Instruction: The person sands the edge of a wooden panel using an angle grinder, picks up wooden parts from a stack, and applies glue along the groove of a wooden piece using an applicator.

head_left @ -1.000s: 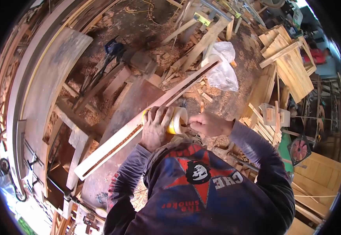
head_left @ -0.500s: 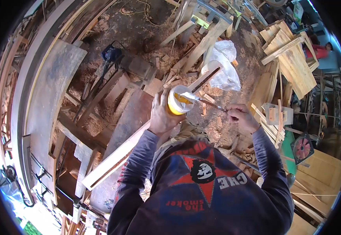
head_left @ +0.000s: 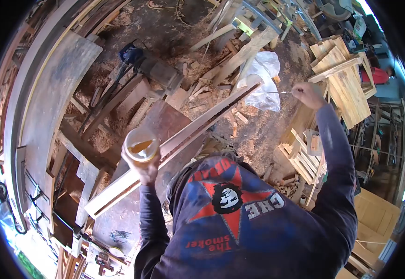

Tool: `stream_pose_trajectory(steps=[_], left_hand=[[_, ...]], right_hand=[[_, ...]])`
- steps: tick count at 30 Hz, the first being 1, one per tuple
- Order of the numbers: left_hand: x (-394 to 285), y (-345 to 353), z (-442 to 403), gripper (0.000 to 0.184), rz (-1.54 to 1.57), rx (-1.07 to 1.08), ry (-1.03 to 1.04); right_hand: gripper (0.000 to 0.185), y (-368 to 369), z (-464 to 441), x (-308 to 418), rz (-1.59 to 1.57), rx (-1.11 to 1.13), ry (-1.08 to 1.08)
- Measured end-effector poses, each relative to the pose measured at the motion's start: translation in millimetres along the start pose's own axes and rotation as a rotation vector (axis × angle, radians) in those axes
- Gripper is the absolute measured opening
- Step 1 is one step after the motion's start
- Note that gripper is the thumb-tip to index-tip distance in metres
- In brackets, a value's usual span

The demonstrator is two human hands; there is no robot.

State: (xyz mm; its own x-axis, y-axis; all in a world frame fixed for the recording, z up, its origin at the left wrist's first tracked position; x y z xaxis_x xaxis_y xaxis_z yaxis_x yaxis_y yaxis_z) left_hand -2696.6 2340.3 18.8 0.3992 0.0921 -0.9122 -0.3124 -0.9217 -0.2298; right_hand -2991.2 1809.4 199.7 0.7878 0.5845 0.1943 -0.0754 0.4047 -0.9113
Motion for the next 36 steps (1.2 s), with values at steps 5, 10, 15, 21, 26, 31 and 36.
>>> stream_pose_trajectory(steps=[5, 10, 15, 21, 26, 31, 36], left_hand=[[35.8, -48.2, 15.5, 0.095, -0.308, -0.244, 0.028], [65.5, -48.6, 14.0, 0.097, -0.145, -0.466, -0.158], [83.1, -48.3, 22.0, 0.100, -0.288, -0.505, -0.100], [82.4, -44.8, 20.5, 0.101, -0.150, -0.588, -0.125], [71.3, -38.7, 14.3, 0.101, -0.119, -0.541, -0.106], [83.1, -42.6, 17.8, 0.103, -0.051, -0.544, -0.035], [60.9, -38.7, 9.7, 0.104, -0.014, -0.506, -0.177]], right_hand=[[0.018, -5.5, -64.2, 20.2, 0.343, -0.030, -0.067], [0.018, 7.4, -105.5, 18.6, 0.440, 0.002, -0.091], [0.019, 40.3, -143.0, -4.9, 0.696, 0.087, -0.183], [0.020, 39.9, -127.1, 67.7, 0.654, 0.366, -0.414], [0.018, 42.6, -148.7, 44.9, 0.969, 0.106, -0.202], [0.013, 53.7, -98.0, 101.0, 0.844, 0.278, -0.435], [0.010, 78.1, -79.0, 109.4, 0.567, 0.219, -0.504]])
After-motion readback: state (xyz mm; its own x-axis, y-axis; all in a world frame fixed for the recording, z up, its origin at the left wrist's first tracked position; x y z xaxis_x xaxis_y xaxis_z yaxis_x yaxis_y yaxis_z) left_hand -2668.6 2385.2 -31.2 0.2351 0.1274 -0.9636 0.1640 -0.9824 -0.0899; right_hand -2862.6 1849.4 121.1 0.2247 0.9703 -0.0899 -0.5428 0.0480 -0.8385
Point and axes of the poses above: each hand's wrist, its own z-axis away from the middle knuckle, its own y-axis out of the palm, x = y × z, the point moved 1 cm from there along -z, towards the middle knuckle, and after that the axes turned 11 degrees about y, right-handed, at the moved point
